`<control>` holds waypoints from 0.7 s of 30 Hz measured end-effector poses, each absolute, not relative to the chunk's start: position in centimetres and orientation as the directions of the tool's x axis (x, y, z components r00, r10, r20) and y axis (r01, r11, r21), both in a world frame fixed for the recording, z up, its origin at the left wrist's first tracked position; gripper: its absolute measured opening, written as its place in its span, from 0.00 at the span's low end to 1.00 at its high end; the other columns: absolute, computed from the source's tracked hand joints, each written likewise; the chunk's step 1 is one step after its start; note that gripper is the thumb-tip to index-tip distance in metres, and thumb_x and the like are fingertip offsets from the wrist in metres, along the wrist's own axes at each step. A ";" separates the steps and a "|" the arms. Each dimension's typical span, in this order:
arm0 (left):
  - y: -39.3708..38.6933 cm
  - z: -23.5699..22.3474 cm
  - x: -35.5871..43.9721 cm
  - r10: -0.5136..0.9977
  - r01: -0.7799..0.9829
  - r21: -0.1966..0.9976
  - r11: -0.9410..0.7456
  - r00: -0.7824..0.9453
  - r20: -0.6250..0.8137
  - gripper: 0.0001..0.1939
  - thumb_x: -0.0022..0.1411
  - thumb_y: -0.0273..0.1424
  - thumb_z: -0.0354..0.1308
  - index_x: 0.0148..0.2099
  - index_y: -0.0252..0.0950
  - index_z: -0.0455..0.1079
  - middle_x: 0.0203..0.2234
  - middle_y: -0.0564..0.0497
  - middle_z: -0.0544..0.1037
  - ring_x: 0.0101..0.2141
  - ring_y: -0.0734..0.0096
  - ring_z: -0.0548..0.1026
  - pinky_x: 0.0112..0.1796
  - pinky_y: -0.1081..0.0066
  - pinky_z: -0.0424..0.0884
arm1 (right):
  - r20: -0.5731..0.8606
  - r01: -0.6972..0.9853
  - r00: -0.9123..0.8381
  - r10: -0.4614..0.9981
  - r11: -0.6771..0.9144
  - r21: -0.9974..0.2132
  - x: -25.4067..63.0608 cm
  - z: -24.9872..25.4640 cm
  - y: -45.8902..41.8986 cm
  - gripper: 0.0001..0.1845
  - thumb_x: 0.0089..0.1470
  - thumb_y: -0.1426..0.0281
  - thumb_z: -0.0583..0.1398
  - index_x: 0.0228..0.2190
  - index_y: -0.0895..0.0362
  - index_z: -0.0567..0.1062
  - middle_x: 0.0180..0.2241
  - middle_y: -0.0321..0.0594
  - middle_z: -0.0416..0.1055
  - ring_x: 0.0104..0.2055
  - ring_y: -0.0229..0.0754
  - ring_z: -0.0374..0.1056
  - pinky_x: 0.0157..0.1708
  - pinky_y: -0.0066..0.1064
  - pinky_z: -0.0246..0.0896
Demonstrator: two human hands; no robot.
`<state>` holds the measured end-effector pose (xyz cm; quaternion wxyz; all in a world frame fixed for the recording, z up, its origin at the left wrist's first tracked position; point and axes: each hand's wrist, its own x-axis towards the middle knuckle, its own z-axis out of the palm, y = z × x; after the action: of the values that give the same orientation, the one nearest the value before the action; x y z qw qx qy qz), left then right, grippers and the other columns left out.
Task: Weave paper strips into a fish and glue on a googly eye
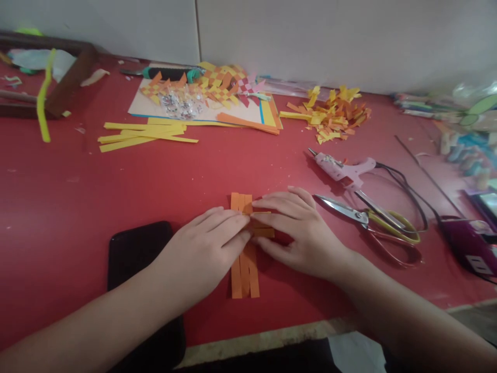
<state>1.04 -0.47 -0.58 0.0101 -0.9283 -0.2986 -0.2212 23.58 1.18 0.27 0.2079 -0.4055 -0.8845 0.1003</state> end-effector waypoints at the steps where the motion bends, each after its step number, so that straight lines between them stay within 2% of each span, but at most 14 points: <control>1: -0.4 -0.6 1.0 0.550 0.558 0.115 -0.822 0.727 0.411 0.15 0.70 0.22 0.46 0.46 0.28 0.75 0.43 0.41 0.80 0.44 0.57 0.78 0.47 0.55 0.76 | 0.307 0.683 -0.567 0.764 0.645 -0.343 23.7 0.4 1.3 0.12 0.58 0.64 0.61 0.42 0.55 0.79 0.45 0.41 0.80 0.48 0.46 0.73 0.58 0.47 0.56; 4: -0.3 -0.7 0.9 0.550 0.549 0.129 -0.826 0.732 0.403 0.16 0.71 0.22 0.45 0.47 0.29 0.75 0.43 0.42 0.80 0.45 0.58 0.78 0.49 0.56 0.76 | 0.325 0.691 -0.544 0.773 0.633 -0.350 24.2 0.6 1.6 0.13 0.61 0.70 0.57 0.45 0.56 0.78 0.45 0.43 0.80 0.50 0.45 0.74 0.58 0.45 0.60; 7: -0.3 -0.7 0.9 0.552 0.545 0.147 -0.826 0.726 0.409 0.16 0.70 0.22 0.45 0.47 0.29 0.75 0.42 0.42 0.81 0.44 0.59 0.78 0.49 0.56 0.75 | 0.258 0.697 -0.573 0.778 0.628 -0.346 24.5 0.6 1.9 0.16 0.62 0.73 0.53 0.47 0.56 0.77 0.47 0.43 0.79 0.53 0.45 0.73 0.58 0.45 0.62; 11: -0.4 -0.6 0.9 0.561 0.547 0.159 -0.822 0.729 0.393 0.17 0.70 0.21 0.44 0.48 0.29 0.75 0.42 0.43 0.81 0.44 0.59 0.78 0.49 0.56 0.75 | 0.230 0.819 -0.466 0.854 0.515 -0.253 25.0 0.0 2.3 0.17 0.63 0.69 0.53 0.49 0.55 0.76 0.48 0.44 0.79 0.52 0.48 0.74 0.62 0.54 0.56; 15: -0.4 -0.7 0.9 0.565 0.543 0.175 -0.821 0.732 0.380 0.16 0.70 0.21 0.45 0.48 0.29 0.74 0.44 0.43 0.80 0.45 0.58 0.78 0.49 0.55 0.75 | 0.216 0.887 -0.376 0.901 0.417 -0.196 25.6 -0.5 2.7 0.19 0.64 0.67 0.52 0.52 0.58 0.75 0.51 0.47 0.76 0.56 0.51 0.71 0.64 0.57 0.52; 19: -0.4 -0.7 0.9 0.567 0.544 0.177 -0.820 0.732 0.378 0.17 0.71 0.22 0.44 0.48 0.29 0.74 0.43 0.42 0.80 0.45 0.59 0.78 0.49 0.56 0.75 | 0.214 0.894 -0.352 0.911 0.395 -0.211 26.1 -0.5 3.3 0.19 0.64 0.67 0.52 0.52 0.59 0.75 0.51 0.47 0.76 0.57 0.51 0.70 0.64 0.57 0.53; 21: -0.4 -0.6 0.8 0.570 0.547 0.177 -0.818 0.733 0.371 0.17 0.71 0.22 0.44 0.49 0.30 0.74 0.43 0.43 0.80 0.45 0.60 0.78 0.49 0.56 0.75 | 0.215 0.873 -0.387 0.897 0.431 -0.227 26.2 -0.4 3.5 0.19 0.64 0.68 0.53 0.51 0.57 0.76 0.51 0.46 0.76 0.56 0.50 0.71 0.61 0.57 0.57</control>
<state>0.83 -0.35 -0.65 -0.0279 -0.9305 -0.3000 -0.2084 26.24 3.52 -0.41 0.1536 -0.5318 -0.8319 0.0383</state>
